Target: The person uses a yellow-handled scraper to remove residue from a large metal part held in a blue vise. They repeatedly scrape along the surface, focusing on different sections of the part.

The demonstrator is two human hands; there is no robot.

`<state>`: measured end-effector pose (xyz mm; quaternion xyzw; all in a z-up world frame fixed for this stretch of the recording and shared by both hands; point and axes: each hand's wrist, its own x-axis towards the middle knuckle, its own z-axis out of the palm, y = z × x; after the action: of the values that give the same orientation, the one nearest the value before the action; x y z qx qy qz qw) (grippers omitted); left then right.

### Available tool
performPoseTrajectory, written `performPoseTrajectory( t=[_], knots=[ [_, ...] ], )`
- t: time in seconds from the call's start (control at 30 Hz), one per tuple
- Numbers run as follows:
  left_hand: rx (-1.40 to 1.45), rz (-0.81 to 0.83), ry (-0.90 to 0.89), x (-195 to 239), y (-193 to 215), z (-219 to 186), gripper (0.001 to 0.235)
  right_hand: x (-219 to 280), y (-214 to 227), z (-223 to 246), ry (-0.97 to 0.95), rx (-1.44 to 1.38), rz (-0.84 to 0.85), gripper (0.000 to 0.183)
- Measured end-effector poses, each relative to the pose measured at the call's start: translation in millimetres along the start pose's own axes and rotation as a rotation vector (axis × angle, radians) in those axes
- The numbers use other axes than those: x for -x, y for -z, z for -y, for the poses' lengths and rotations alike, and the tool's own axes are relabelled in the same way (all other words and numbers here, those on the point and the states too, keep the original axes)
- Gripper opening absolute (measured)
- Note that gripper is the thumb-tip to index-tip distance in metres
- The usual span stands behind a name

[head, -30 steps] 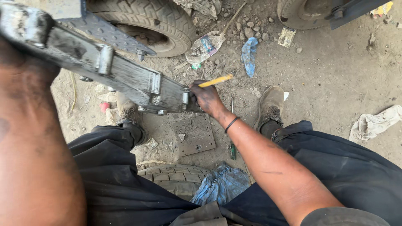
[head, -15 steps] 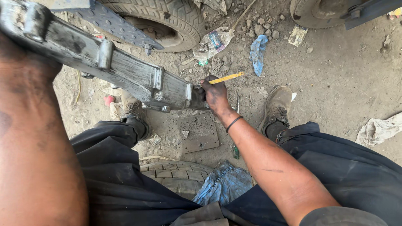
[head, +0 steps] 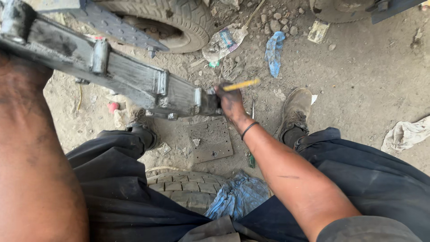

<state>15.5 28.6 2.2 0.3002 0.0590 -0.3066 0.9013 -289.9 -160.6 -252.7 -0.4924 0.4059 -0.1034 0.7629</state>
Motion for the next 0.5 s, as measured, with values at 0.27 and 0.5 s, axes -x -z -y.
performPoseTrajectory(
  t=[0.27, 0.5],
  knots=[
    [-0.050, -0.006, -0.042, -5.2, 6.3, 4.1, 0.043, -20.0, 0.3, -29.2, 0.281, 0.347, -0.123, 0.027],
    [-0.083, 0.019, -0.084, -5.2, 0.8, 5.5, 0.042, -21.7, 14.4, -42.8, 0.123, 0.206, -0.111, 0.026]
  ],
)
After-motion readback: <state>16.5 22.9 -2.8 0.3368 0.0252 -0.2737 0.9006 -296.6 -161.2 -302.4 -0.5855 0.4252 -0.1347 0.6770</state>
